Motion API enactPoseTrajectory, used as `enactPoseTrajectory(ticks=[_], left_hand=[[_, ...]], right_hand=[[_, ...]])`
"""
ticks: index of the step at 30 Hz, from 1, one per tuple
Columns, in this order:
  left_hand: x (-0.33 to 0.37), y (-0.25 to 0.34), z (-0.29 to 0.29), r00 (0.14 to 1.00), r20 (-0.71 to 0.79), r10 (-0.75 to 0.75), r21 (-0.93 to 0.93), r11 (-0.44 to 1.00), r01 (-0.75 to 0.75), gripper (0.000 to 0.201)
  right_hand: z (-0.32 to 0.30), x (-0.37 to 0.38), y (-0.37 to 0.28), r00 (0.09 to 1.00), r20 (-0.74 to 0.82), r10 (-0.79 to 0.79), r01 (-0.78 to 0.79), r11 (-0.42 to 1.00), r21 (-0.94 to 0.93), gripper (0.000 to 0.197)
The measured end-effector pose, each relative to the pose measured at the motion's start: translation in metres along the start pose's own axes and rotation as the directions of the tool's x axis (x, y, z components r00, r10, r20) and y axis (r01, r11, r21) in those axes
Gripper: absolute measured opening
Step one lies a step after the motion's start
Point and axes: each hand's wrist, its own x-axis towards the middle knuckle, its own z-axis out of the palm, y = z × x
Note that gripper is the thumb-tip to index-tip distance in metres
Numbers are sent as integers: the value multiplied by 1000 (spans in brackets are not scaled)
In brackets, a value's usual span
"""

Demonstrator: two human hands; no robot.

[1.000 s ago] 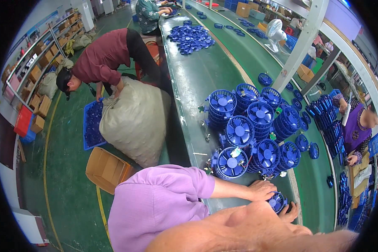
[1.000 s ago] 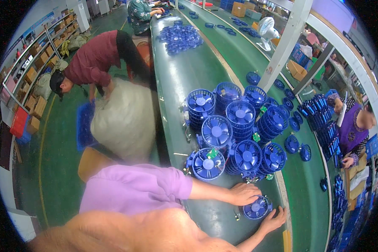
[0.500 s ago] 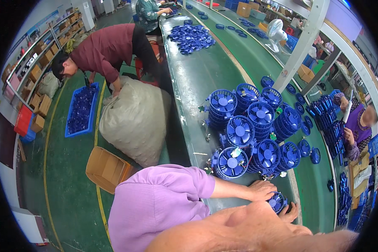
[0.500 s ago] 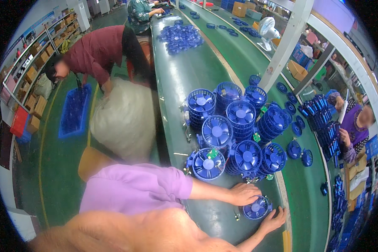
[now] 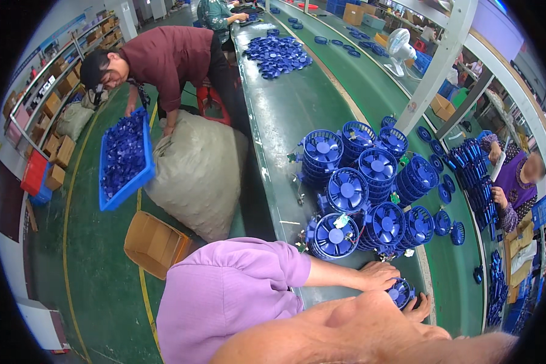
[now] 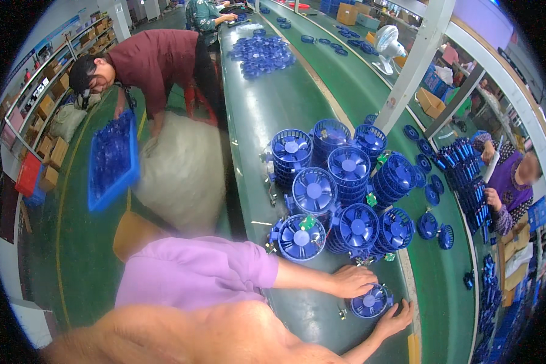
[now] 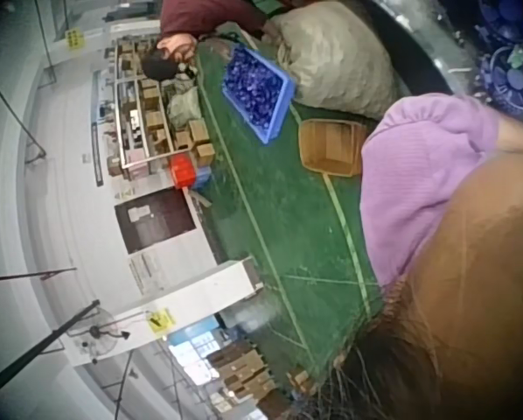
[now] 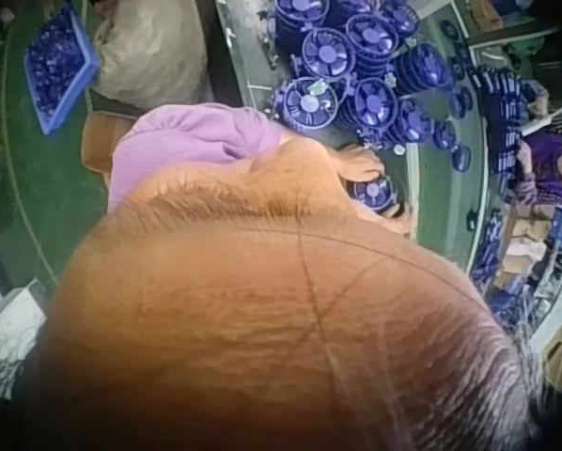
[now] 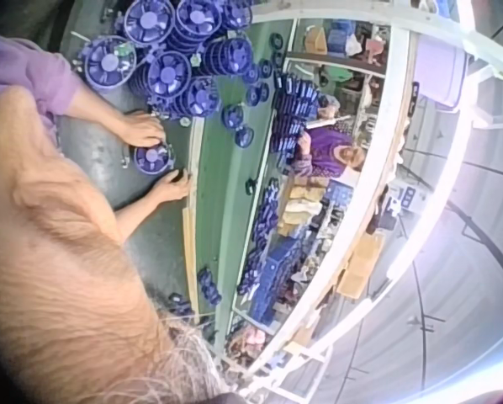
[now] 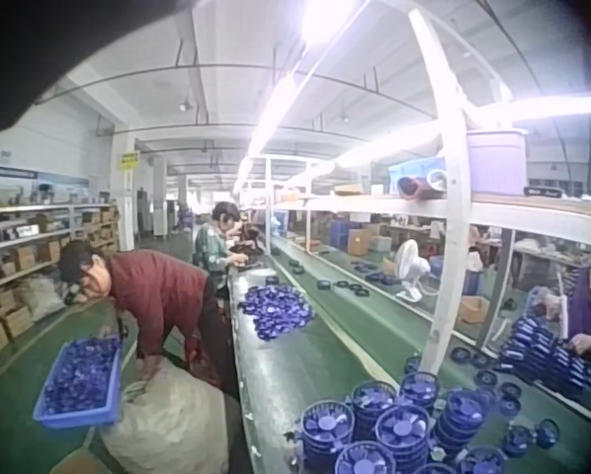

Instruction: The person assembles portable fans by pressing fan grilles onto fan bodies by hand and stacking the assembled fans on the conveyor table.

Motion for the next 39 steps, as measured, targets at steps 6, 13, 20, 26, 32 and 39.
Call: enactPoseTrajectory(ticks=[6,13,20,26,32,39], left_hand=[[-3,5,-4,999,30,-21,15,1000,20,24],[-2,12,-12,995,81,-64,25,998,62,25],[11,3,-17,999,43,-30,43,999,28,24],[12,15,-7,999,-1,42,17,999,-42,23],[6,5,-15,999,22,35,30,999,-36,23],[7,3,-15,998,27,49,37,998,-50,21]], right_hand=[[-2,-3,0,1000,11,18,-18,1000,3,28],[-7,-5,-2,998,29,52,-52,999,-13,31],[2,11,-23,994,-12,106,-106,994,38,25],[-20,12,-12,992,-12,124,-123,991,54,24],[-14,47,12,967,171,187,-223,950,219,37],[44,160,79,977,95,189,-197,977,82,66]])
